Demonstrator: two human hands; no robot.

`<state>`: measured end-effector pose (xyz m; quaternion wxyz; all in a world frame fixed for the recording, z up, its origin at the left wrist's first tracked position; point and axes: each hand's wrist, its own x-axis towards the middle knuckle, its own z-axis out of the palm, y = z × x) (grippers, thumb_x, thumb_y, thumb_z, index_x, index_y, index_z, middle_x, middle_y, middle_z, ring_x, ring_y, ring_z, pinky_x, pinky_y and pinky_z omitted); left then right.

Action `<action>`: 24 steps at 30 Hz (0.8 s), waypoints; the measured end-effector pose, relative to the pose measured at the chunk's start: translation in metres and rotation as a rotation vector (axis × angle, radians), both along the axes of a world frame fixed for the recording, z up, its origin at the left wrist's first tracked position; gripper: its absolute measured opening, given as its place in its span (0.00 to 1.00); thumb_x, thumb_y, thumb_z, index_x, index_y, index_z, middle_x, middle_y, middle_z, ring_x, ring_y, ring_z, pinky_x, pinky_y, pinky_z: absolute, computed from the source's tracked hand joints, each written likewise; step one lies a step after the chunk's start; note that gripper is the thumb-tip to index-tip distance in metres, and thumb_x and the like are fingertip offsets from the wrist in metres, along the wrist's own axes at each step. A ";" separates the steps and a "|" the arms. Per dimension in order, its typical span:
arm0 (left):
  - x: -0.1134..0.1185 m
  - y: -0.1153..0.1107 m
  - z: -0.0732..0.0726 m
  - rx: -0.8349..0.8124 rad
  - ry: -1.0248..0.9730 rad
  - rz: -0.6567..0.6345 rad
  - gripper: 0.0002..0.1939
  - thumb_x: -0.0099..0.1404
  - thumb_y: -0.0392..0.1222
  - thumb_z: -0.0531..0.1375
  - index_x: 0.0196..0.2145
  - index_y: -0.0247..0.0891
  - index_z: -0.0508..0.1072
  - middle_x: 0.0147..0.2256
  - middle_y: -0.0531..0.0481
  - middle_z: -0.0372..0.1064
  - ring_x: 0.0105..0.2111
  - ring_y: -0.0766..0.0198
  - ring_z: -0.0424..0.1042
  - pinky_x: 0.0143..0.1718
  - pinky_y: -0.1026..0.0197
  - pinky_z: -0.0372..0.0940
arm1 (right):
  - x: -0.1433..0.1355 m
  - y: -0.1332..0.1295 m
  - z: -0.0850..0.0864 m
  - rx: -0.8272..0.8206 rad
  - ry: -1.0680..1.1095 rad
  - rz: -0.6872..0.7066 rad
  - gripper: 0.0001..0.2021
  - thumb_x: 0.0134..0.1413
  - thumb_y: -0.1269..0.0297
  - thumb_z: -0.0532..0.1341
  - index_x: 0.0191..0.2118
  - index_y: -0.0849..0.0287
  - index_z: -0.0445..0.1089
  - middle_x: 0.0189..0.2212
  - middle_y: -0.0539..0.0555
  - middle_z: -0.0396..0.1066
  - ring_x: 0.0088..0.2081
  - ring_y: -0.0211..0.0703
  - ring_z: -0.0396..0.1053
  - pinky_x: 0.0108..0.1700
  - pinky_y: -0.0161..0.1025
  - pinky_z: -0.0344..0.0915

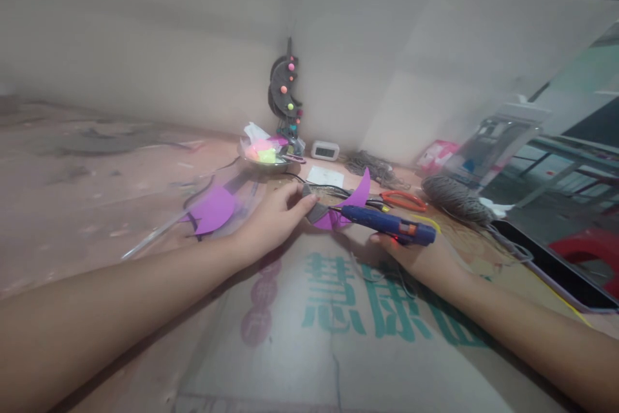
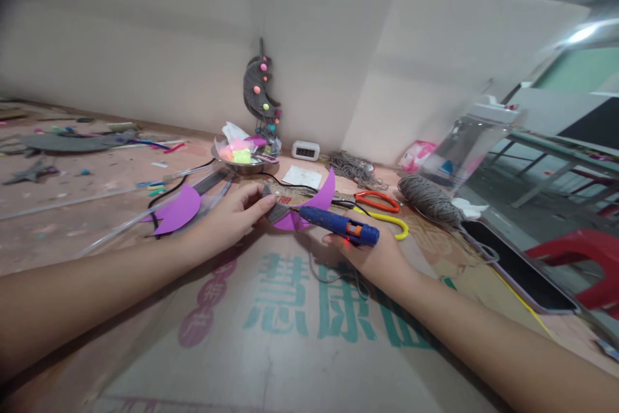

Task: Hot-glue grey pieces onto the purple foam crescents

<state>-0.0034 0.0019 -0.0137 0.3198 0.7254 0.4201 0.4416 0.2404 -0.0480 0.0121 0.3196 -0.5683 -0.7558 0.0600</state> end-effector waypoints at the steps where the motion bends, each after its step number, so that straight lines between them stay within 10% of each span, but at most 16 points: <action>1: 0.000 0.000 0.000 0.000 -0.006 0.000 0.16 0.66 0.53 0.53 0.31 0.37 0.67 0.29 0.52 0.66 0.30 0.64 0.64 0.30 0.63 0.58 | -0.001 0.000 0.000 -0.004 0.008 -0.001 0.06 0.48 0.59 0.61 0.26 0.54 0.67 0.21 0.48 0.69 0.24 0.43 0.68 0.26 0.39 0.65; 24: 0.000 -0.003 0.004 -0.007 0.001 -0.005 0.15 0.67 0.51 0.53 0.29 0.37 0.64 0.28 0.53 0.62 0.29 0.66 0.61 0.29 0.64 0.57 | 0.002 0.002 -0.004 0.061 -0.029 -0.005 0.06 0.47 0.58 0.63 0.25 0.53 0.70 0.25 0.51 0.73 0.31 0.49 0.72 0.30 0.43 0.70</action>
